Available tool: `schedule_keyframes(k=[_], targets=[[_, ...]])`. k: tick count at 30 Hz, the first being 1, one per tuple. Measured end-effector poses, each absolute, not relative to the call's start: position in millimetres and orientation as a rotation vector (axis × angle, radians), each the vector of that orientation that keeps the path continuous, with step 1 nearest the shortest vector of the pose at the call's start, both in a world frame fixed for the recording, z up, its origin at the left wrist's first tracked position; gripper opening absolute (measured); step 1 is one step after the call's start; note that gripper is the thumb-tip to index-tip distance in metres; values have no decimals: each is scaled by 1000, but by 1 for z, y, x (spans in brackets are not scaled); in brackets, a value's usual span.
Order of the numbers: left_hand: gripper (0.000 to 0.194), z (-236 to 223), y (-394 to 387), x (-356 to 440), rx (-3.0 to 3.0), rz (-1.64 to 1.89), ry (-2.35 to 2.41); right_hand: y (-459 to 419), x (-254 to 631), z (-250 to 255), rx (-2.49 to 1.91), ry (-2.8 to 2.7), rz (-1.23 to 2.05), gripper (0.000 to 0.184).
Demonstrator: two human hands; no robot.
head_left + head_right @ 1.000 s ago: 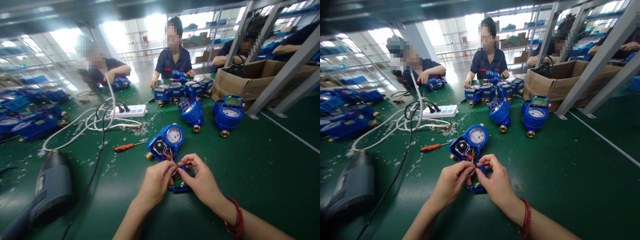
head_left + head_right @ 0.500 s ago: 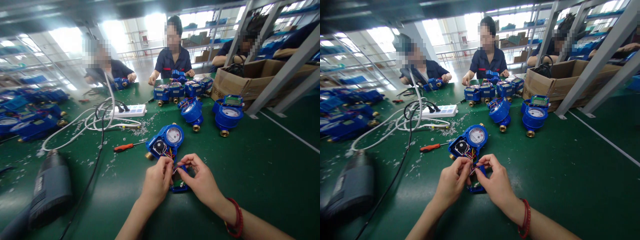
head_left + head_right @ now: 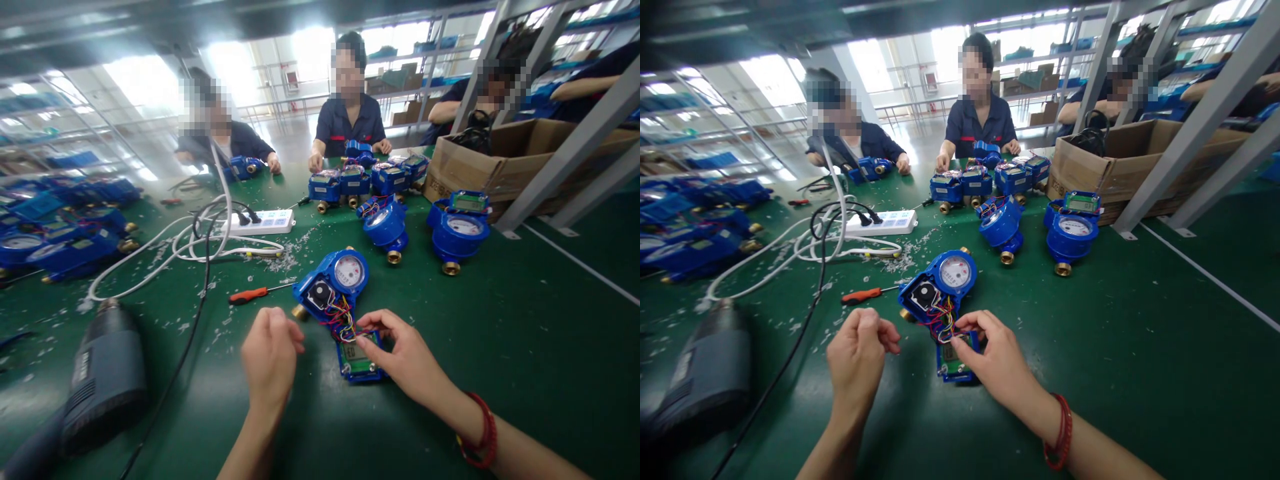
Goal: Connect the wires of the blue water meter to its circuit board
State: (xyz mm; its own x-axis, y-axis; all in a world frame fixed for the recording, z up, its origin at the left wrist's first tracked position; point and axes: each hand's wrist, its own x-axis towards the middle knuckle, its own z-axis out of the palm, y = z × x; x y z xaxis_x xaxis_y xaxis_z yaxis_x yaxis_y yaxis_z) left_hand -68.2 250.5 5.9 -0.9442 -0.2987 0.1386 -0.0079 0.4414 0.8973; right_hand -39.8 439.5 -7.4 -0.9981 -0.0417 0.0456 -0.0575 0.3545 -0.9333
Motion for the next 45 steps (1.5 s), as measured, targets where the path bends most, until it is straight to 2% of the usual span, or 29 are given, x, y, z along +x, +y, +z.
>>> schedule_keyframes(k=[2,6,8,13,17,27,33,36,38,45], targets=[[42,5,249,-72,262,-1375,-2542,443,-42,-6,118,-2625,1733,18],[42,2,250,-76,106,-1277,-2802,449,-46,-7,102,-2670,1714,21],[41,-2,253,-77,-41,-1227,-2958,451,-49,-9,55,-2634,1784,17],[32,-13,259,-70,-485,-1044,-3282,453,-56,-20,-140,-2468,2074,31],[24,-19,264,-65,-560,-1133,-3275,452,-58,-26,-226,-2330,2199,30],[26,-19,267,-64,-567,-1356,-3234,451,-56,-30,-183,-2324,2268,30],[26,-19,269,-64,-523,-1258,-3258,453,-56,-26,78,-2564,2180,30],[27,-20,269,-63,-532,-1214,-3259,453,-56,-23,67,-2640,2032,19],[26,-20,269,-62,-534,-1217,-3258,452,-56,-24,31,-2623,1987,18],[27,-22,270,-63,-541,-1238,-3264,450,-58,-34,-60,-2466,2220,23]])
